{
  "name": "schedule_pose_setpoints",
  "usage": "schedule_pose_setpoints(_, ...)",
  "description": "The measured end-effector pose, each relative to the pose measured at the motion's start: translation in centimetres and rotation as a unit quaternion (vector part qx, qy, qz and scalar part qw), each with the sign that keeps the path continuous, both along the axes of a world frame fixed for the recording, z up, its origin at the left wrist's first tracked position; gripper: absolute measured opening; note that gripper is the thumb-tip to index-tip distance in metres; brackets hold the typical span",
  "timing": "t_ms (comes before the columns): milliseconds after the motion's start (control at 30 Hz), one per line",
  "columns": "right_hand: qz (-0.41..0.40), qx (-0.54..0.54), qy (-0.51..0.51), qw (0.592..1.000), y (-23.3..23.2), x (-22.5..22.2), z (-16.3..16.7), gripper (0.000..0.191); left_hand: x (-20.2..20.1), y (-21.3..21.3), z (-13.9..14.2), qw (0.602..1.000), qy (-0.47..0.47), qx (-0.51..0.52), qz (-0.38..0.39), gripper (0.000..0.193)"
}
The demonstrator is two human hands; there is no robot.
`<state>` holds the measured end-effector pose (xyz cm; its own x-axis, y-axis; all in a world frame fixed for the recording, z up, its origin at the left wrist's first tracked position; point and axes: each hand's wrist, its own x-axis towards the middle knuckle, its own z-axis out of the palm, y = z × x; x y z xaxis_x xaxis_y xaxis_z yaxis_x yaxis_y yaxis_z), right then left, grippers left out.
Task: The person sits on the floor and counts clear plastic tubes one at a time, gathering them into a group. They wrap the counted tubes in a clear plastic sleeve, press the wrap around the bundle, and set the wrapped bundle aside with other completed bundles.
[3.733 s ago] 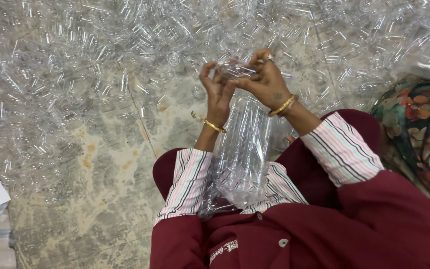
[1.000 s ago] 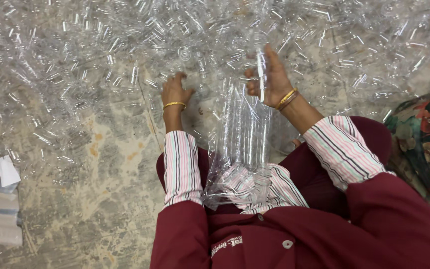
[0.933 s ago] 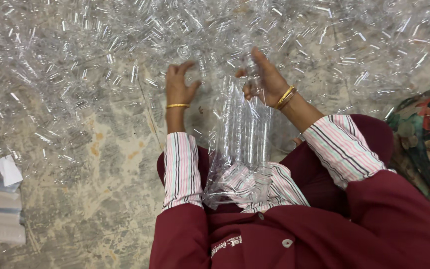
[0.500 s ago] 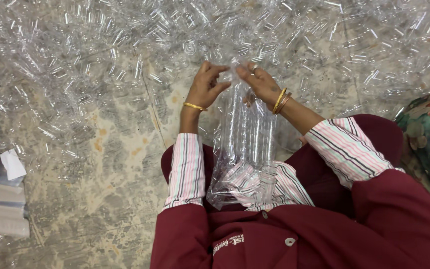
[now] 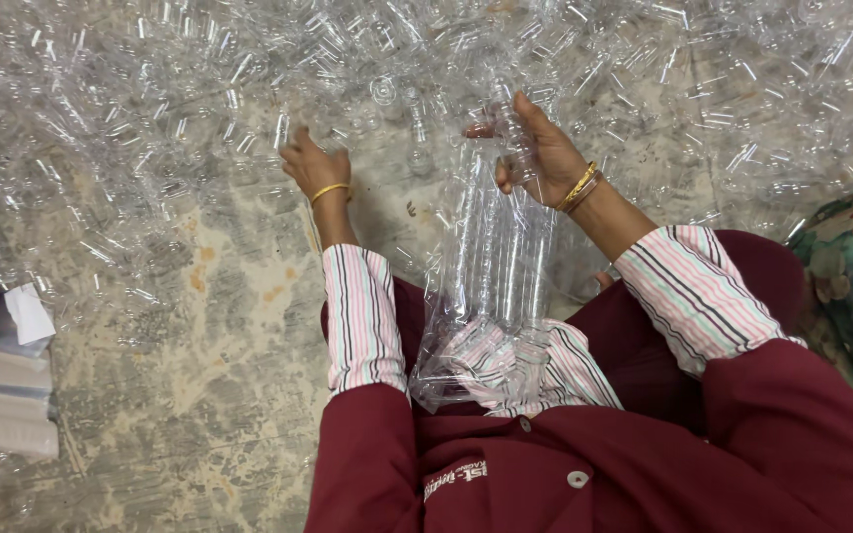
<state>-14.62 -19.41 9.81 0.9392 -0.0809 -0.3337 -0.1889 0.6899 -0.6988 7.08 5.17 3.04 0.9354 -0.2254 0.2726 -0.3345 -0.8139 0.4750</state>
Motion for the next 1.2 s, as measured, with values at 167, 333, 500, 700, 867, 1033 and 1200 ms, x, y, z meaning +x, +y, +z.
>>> schedule_pose_setpoints(167, -0.001, 0.002, 0.004, 1.000, 0.0, 0.0, -0.3, 0.077, -0.9, -1.4, -0.8, 0.984, 0.167, 0.041, 0.042, 0.048)
schedule_pose_setpoints(333, -0.024, 0.023, -0.014, 0.999, -0.3, 0.3, -0.3, 0.074, -0.1, -1.5, 0.3, 0.975, 0.130, -0.134, 0.118, 0.036)
schedule_pose_setpoints(500, -0.024, -0.027, -0.003, 0.999, 0.3, 0.5, 0.2, 0.079, -0.8, 0.3, 2.5, 0.792, 0.329, -0.481, -0.180, 0.030)
schedule_pose_setpoints(700, 0.052, -0.116, 0.025, 0.992, 1.1, 0.1, 1.1, 0.083, -6.0, -4.3, 2.8, 0.779, 0.378, -0.356, -0.352, 0.030)
schedule_pose_setpoints(867, 0.016, -0.055, -0.014, 0.998, 0.1, -0.1, 1.2, 0.074, -4.9, -5.3, 1.3, 0.748, 0.413, -0.445, -0.267, 0.031)
schedule_pose_setpoints(1033, -0.003, -0.005, -0.023, 1.000, -0.7, 0.0, 0.6, 0.067, -3.4, -8.5, -1.1, 0.970, 0.135, -0.024, -0.200, 0.036)
schedule_pose_setpoints(1200, -0.008, -0.006, -0.025, 1.000, -1.0, -0.3, -0.1, 0.061, -4.5, -10.4, -1.6, 0.968, 0.152, 0.077, -0.184, 0.046)
